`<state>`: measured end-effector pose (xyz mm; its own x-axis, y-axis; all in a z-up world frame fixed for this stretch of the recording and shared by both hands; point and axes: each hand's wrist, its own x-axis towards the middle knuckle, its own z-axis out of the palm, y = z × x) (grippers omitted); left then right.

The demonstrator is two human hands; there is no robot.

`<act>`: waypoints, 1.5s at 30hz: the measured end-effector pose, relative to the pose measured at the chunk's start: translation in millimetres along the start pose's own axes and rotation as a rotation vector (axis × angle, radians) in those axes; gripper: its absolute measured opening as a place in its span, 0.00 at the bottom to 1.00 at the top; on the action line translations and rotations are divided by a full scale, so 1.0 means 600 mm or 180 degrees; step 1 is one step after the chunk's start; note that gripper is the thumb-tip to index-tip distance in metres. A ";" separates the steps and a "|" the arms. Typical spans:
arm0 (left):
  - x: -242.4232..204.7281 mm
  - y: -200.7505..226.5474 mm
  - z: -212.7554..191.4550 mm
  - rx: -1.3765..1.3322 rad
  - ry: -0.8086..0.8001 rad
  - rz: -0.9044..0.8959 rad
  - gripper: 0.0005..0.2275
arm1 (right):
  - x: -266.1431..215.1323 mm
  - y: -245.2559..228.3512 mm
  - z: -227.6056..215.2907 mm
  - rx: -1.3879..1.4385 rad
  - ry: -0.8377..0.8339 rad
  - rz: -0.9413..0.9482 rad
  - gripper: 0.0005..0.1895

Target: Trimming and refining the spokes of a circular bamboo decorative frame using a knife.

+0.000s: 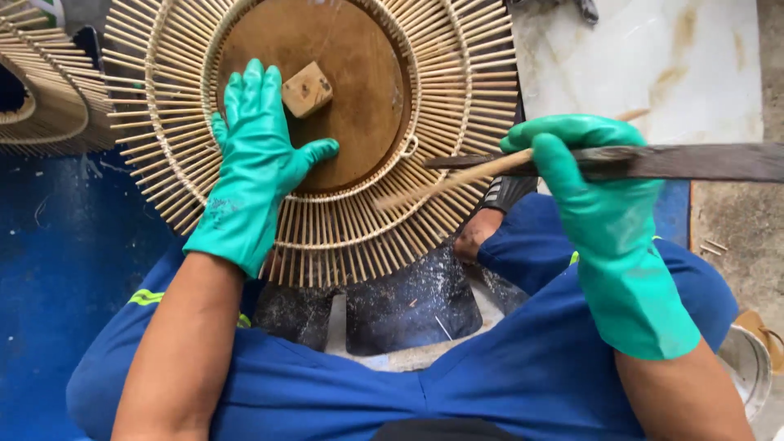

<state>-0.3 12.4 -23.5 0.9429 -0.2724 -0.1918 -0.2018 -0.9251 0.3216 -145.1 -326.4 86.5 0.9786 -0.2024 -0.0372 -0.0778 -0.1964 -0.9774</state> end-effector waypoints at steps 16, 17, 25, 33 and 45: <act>0.016 -0.007 -0.023 0.0214 -0.0060 0.0426 0.55 | 0.052 -0.003 -0.060 -0.0234 0.0514 0.0435 0.08; 0.015 0.004 -0.022 0.0213 -0.0058 0.0452 0.55 | 0.065 0.016 -0.069 -0.0238 0.0539 0.0431 0.08; 0.026 0.027 -0.024 0.0119 -0.0164 -0.0124 0.57 | 0.138 0.166 -0.073 -0.1026 0.0573 0.1268 0.16; 0.026 0.033 -0.040 0.0093 -0.0283 -0.0083 0.57 | 0.130 0.166 -0.030 -0.1041 0.0351 0.1405 0.16; 0.032 0.008 -0.031 0.0072 -0.0238 0.0147 0.58 | 0.114 0.145 -0.045 -0.1013 0.0263 0.1506 0.16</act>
<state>21.8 7.8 -8.2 0.9101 -0.3331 -0.2464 -0.2513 -0.9166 0.3108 -89.8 -383.1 4.2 0.8062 -0.4102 -0.4264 -0.5695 -0.3426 -0.7472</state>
